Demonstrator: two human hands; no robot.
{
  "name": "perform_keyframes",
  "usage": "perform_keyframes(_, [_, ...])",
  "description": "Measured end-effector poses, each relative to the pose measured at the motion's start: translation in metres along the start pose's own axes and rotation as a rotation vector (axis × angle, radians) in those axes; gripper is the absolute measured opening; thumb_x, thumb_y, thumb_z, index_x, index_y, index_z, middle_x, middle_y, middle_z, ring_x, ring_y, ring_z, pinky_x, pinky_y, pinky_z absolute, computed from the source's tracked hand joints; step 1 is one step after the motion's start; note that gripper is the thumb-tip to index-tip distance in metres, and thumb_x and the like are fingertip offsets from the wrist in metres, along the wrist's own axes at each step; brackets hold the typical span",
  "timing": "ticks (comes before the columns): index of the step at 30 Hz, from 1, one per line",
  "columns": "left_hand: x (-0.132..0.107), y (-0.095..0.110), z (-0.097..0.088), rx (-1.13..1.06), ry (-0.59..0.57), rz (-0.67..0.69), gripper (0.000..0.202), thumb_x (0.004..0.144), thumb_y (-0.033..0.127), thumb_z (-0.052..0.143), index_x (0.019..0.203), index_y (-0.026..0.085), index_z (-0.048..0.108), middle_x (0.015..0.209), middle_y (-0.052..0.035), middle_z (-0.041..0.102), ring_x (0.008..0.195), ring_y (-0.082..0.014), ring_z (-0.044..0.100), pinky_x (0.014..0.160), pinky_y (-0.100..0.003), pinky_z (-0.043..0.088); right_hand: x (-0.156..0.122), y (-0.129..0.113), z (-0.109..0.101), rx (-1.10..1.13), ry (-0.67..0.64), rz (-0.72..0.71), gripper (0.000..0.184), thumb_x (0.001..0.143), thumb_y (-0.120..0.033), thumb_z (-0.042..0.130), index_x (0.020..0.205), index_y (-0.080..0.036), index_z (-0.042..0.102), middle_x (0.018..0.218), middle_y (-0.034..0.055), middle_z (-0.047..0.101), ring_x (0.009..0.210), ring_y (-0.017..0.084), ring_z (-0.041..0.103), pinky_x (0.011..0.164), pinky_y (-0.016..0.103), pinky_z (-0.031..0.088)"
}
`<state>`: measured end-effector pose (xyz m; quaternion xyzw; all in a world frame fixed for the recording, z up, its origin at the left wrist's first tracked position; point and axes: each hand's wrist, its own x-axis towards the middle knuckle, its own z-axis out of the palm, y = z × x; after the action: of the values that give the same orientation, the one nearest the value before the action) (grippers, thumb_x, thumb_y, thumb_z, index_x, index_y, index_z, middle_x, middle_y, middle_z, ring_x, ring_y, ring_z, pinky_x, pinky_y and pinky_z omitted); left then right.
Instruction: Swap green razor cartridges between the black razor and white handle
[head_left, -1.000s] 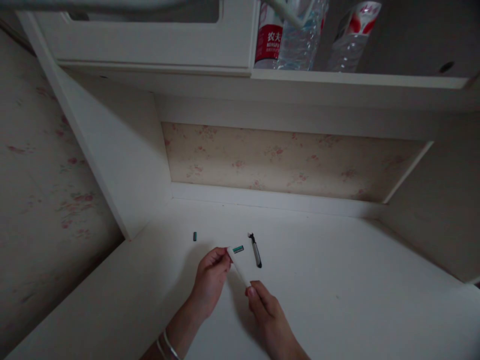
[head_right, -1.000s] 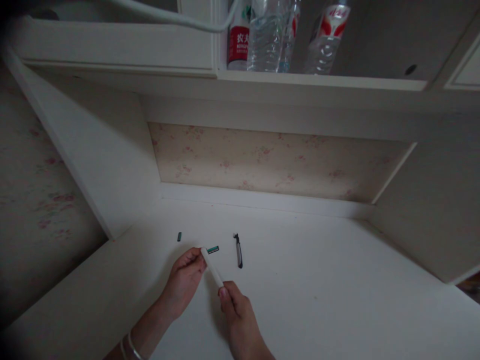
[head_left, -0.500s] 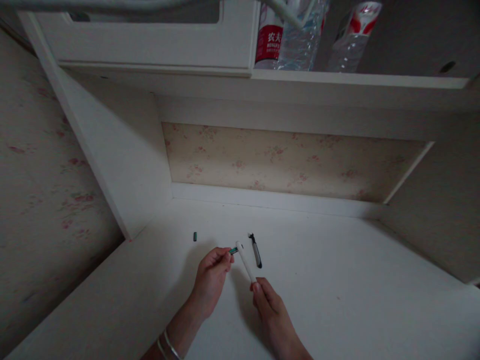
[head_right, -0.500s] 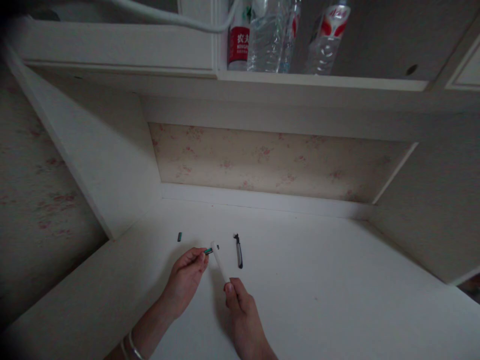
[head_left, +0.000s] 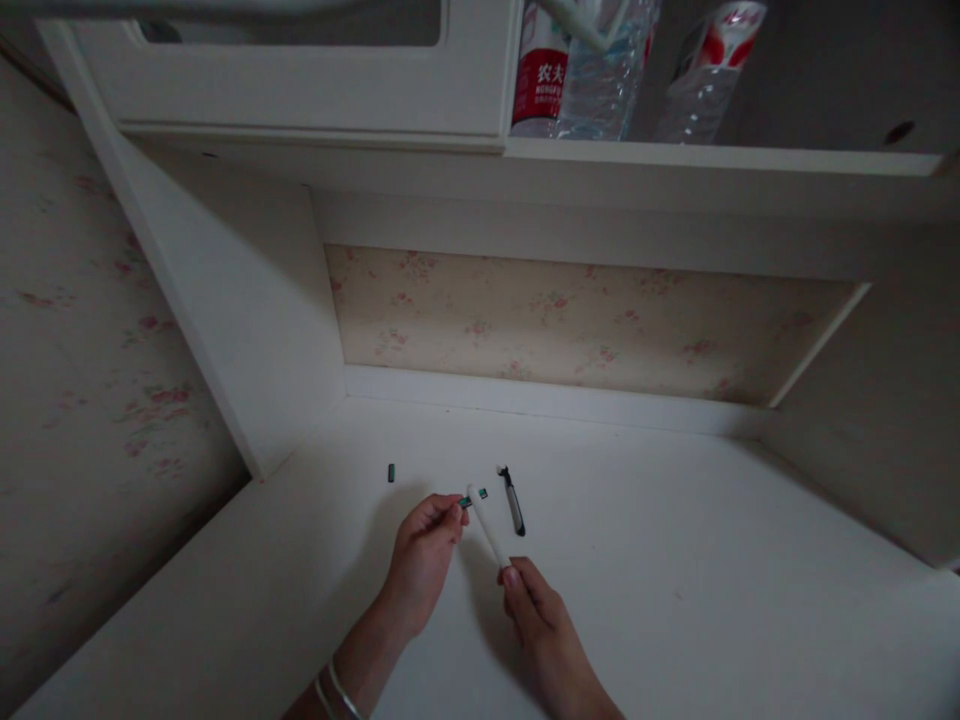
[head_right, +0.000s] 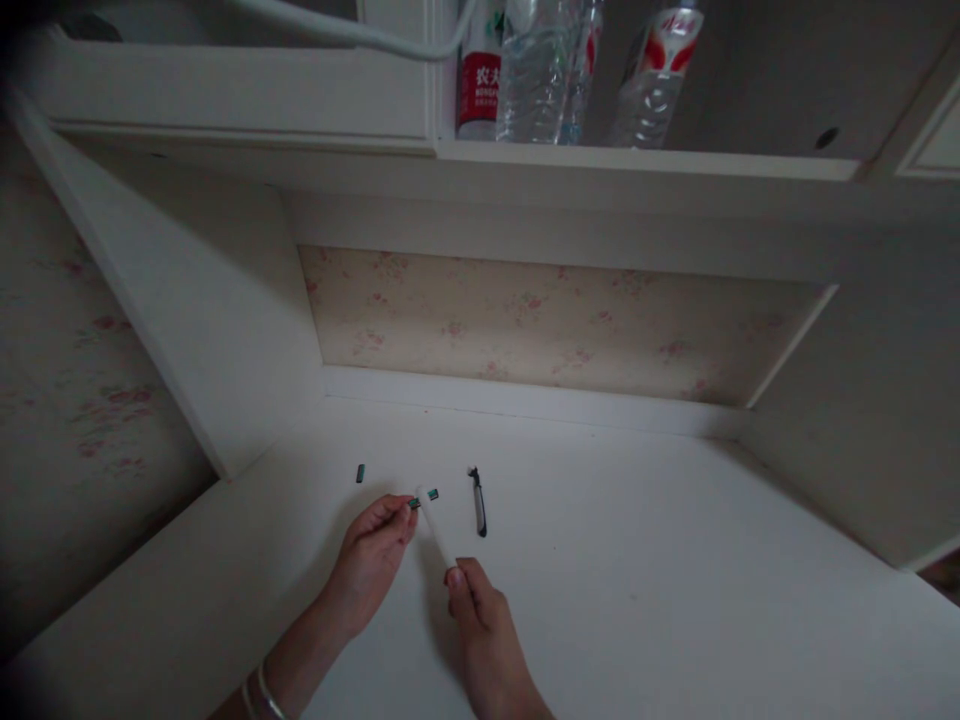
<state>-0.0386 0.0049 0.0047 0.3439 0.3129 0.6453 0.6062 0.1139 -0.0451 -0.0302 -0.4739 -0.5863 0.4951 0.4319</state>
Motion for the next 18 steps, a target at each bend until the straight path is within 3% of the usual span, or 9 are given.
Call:
perform_keyframes(2, [0.0005, -0.0013, -0.0011, -0.015, 0.007, 0.003, 0.015, 0.073, 0.027, 0.073, 0.082, 0.016, 0.068, 0.069, 0.0003, 0.057, 0.066, -0.0110, 0.045, 0.066, -0.025, 0.035, 0.0001, 0.0011, -0.0004, 0.017, 0.037, -0.001, 0.040, 0.094, -0.057, 0.036, 0.081, -0.021, 0.047, 0.066, -0.0046, 0.032, 0.059, 0.013, 0.031, 0.053, 0.024, 0.026])
perform_keyframes(7, [0.0013, -0.0036, -0.0028, -0.024, -0.004, 0.002, 0.014, 0.072, 0.027, 0.074, 0.072, 0.015, 0.066, 0.064, 0.0009, 0.054, 0.065, -0.0112, 0.046, 0.066, -0.025, 0.036, 0.0004, 0.0002, 0.0001, -0.003, -0.059, 0.004, 0.041, 0.094, -0.058, 0.036, 0.081, -0.020, 0.048, 0.063, -0.0052, 0.032, 0.057, 0.013, 0.031, 0.052, 0.024, 0.025])
perform_keyframes(11, [0.0014, -0.0031, -0.0022, -0.035, 0.018, -0.007, 0.018, 0.070, 0.027, 0.075, 0.082, 0.015, 0.069, 0.071, -0.0004, 0.058, 0.067, -0.0110, 0.047, 0.066, -0.025, 0.037, 0.0013, -0.0014, -0.0001, 0.005, 0.044, -0.002, 0.042, 0.093, -0.059, 0.036, 0.080, -0.020, 0.046, 0.065, -0.0048, 0.033, 0.059, 0.013, 0.031, 0.054, 0.025, 0.027])
perform_keyframes(15, [0.0008, -0.0020, -0.0011, -0.027, 0.015, -0.012, 0.016, 0.069, 0.028, 0.075, 0.073, 0.015, 0.067, 0.064, 0.0010, 0.055, 0.064, -0.0108, 0.046, 0.065, -0.025, 0.036, 0.0006, -0.0043, 0.0006, -0.026, -0.058, 0.000, 0.044, 0.093, -0.060, 0.035, 0.079, -0.020, 0.047, 0.063, -0.0047, 0.034, 0.059, 0.013, 0.033, 0.055, 0.025, 0.027])
perform_keyframes(18, [0.0005, -0.0018, -0.0017, -0.033, 0.018, -0.005, 0.016, 0.069, 0.027, 0.075, 0.075, 0.015, 0.067, 0.065, 0.0007, 0.055, 0.064, -0.0108, 0.046, 0.065, -0.025, 0.037, 0.0013, -0.0042, 0.0010, -0.032, -0.022, -0.008, 0.043, 0.093, -0.060, 0.035, 0.079, -0.020, 0.047, 0.064, -0.0044, 0.034, 0.060, 0.014, 0.034, 0.056, 0.025, 0.028])
